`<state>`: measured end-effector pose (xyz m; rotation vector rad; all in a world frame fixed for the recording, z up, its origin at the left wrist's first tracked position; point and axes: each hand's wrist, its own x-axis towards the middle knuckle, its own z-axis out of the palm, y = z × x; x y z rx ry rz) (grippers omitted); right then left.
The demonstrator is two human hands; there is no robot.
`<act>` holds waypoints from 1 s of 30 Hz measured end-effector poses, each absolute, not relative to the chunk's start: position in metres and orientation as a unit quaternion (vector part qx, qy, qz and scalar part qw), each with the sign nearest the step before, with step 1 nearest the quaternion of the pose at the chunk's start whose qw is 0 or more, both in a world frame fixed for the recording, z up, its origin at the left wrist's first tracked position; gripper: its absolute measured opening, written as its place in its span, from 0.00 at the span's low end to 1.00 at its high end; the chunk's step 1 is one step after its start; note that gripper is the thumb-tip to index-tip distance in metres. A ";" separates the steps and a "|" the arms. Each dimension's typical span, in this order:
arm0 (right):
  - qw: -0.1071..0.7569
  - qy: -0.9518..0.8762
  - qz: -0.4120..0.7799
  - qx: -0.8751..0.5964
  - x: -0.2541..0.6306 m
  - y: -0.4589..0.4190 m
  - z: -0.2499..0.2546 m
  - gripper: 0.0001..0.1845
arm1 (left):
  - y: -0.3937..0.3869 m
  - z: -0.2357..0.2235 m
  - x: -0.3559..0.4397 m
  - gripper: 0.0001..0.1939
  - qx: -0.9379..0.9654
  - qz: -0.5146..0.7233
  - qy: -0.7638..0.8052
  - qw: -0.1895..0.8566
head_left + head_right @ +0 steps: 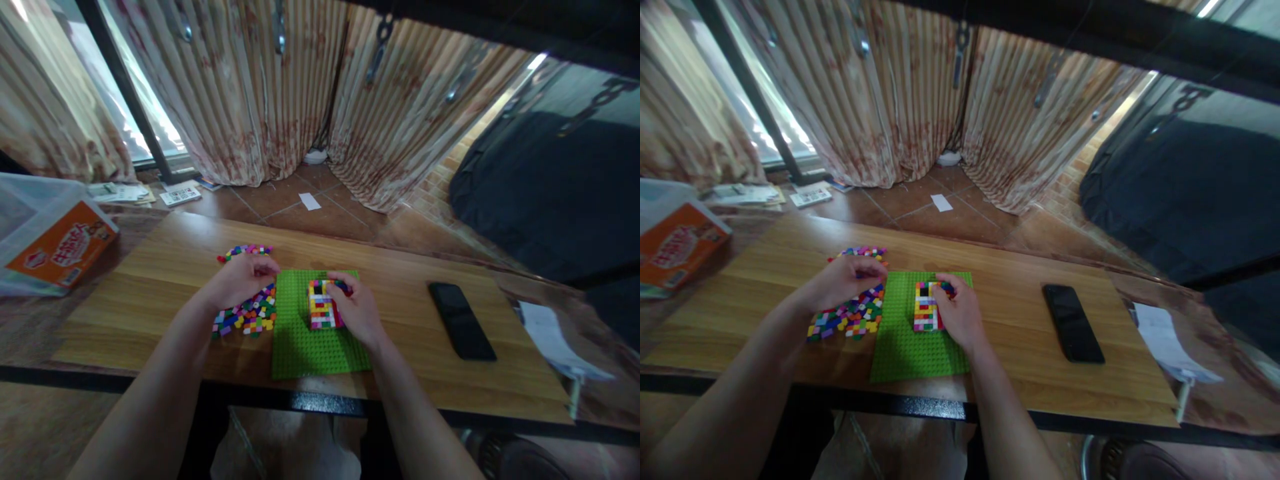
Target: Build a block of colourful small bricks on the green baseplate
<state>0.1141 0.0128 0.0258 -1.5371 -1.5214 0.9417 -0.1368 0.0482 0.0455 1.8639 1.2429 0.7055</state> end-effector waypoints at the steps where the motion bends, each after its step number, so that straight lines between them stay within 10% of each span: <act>1: 0.380 -0.597 0.366 -0.604 0.114 0.013 0.026 0.19 | 0.048 0.045 -0.141 0.07 0.745 0.255 0.498 0.364; 13: 0.385 -0.627 0.302 -0.606 0.131 0.018 0.032 0.20 | 0.039 0.055 -0.140 0.15 0.835 0.109 0.504 0.192; 30: 0.378 -0.644 0.276 -0.604 0.137 0.020 0.030 0.20 | 0.044 0.048 -0.146 0.07 0.831 0.134 0.500 0.204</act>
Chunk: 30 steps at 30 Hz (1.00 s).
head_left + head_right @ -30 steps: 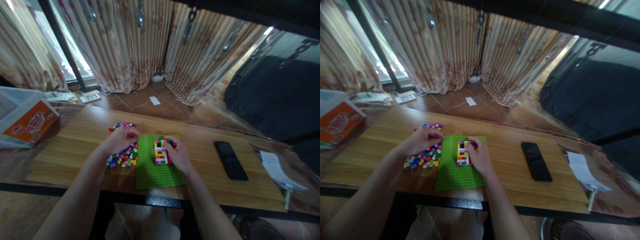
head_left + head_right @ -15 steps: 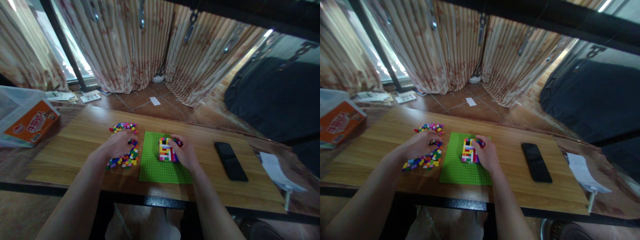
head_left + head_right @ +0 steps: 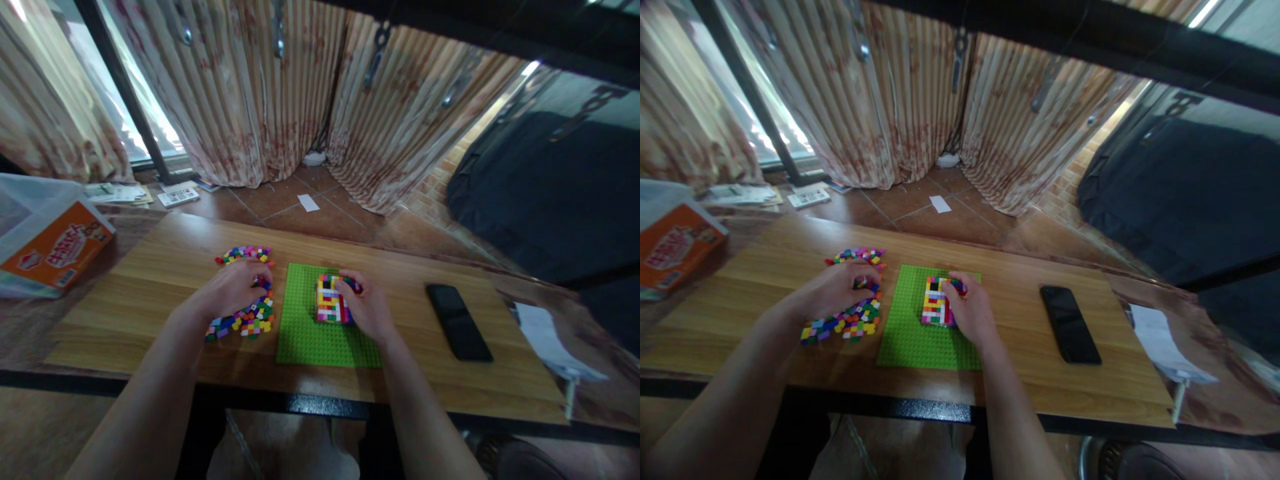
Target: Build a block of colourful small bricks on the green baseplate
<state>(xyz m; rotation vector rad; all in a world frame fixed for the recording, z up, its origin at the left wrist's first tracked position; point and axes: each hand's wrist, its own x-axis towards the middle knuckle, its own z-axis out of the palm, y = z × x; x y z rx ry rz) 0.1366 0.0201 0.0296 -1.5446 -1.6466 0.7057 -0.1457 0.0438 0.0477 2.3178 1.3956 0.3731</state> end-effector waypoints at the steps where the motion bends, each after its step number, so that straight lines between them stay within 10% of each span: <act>1: 0.381 -0.645 0.274 -0.603 0.136 0.020 0.030 0.19 | 0.044 0.047 -0.146 0.07 0.829 0.146 0.498 0.208; 20: 0.466 -0.717 0.177 -0.488 0.117 -0.006 0.054 0.10 | 0.019 0.053 -0.080 0.15 0.456 0.446 0.384 0.667; 30: 0.463 -0.722 0.176 -0.482 0.110 -0.005 0.048 0.08 | 0.017 0.047 -0.060 0.10 0.461 0.511 0.361 0.630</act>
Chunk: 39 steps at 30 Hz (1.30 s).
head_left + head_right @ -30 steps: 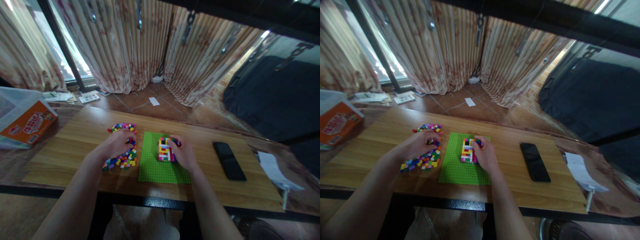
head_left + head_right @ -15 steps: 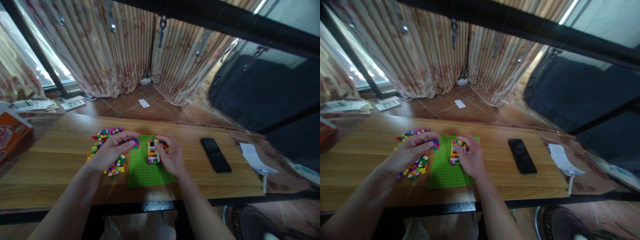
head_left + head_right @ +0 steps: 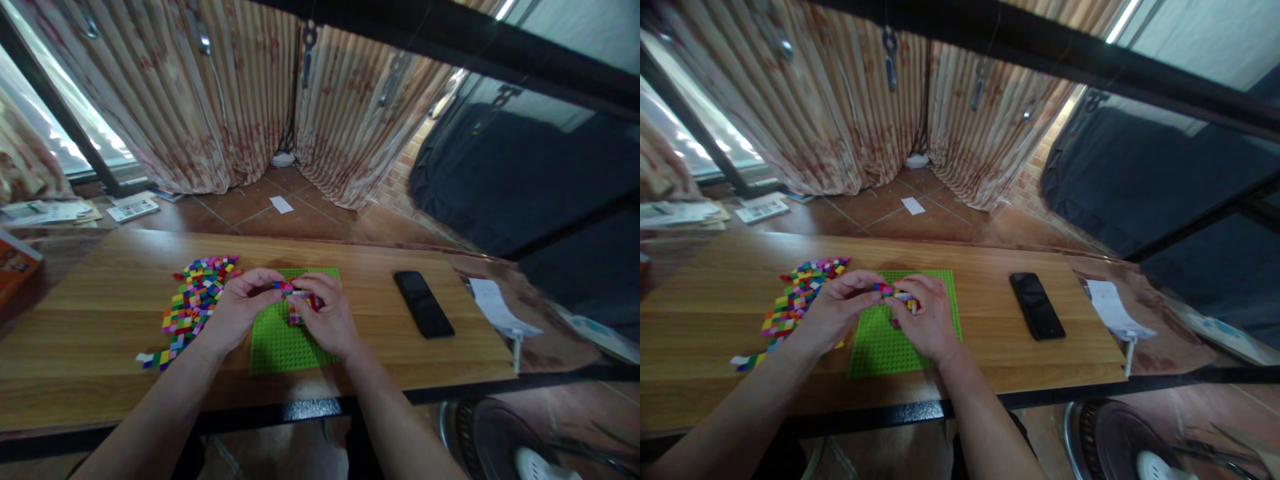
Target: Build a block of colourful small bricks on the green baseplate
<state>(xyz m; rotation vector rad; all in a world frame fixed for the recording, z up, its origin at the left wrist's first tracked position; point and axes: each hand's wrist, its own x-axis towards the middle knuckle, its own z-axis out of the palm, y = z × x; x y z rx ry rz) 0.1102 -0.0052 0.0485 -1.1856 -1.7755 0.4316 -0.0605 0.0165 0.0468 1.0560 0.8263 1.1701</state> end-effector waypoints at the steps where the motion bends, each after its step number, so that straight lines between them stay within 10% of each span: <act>1: 0.466 -0.722 0.177 -0.480 0.110 -0.005 0.048 0.06 | 0.017 0.046 -0.060 0.10 0.468 0.516 0.362 0.619; 15: 0.465 -0.702 0.177 -0.509 0.105 -0.005 0.047 0.08 | 0.010 0.043 -0.053 0.07 0.588 0.500 0.432 0.467; 39: 0.442 -0.700 0.132 -0.545 0.147 0.007 0.045 0.09 | 0.013 0.033 -0.044 0.08 0.449 0.538 0.496 0.512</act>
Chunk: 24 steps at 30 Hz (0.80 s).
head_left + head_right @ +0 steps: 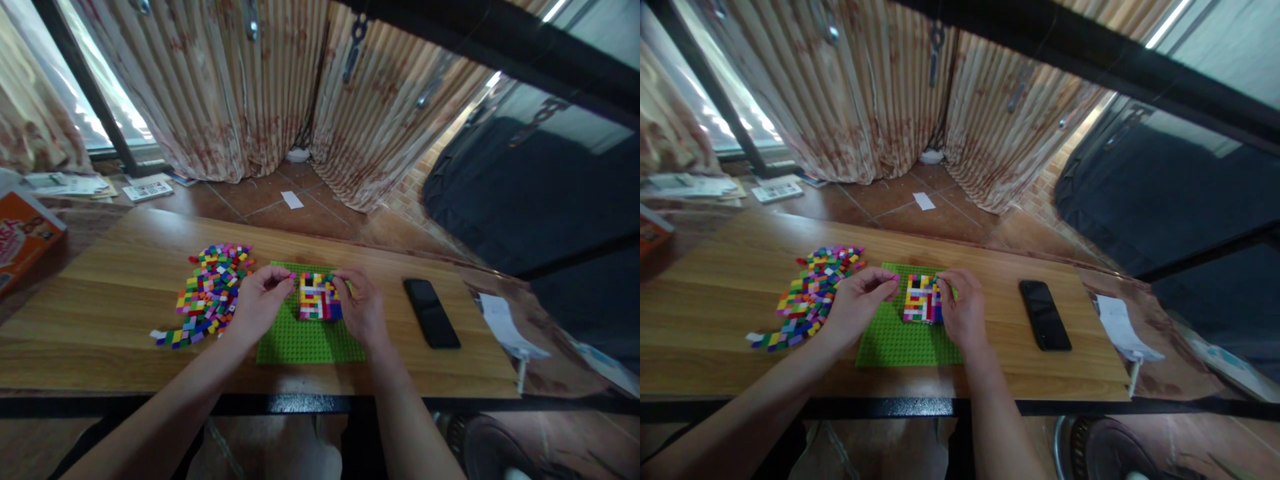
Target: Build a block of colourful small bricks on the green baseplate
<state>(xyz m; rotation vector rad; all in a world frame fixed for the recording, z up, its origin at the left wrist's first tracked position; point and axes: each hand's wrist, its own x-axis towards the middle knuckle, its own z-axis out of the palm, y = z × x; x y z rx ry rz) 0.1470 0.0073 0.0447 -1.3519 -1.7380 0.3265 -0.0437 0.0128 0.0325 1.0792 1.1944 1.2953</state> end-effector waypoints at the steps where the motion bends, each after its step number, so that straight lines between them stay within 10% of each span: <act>1: 0.432 -0.711 0.132 -0.538 0.147 0.007 0.044 0.09 | 0.013 0.031 -0.044 0.08 0.453 0.535 0.497 0.512; 24: 0.465 -0.636 0.141 -0.599 0.127 0.004 0.036 0.07 | 0.014 0.019 -0.042 0.10 0.513 0.491 0.478 0.517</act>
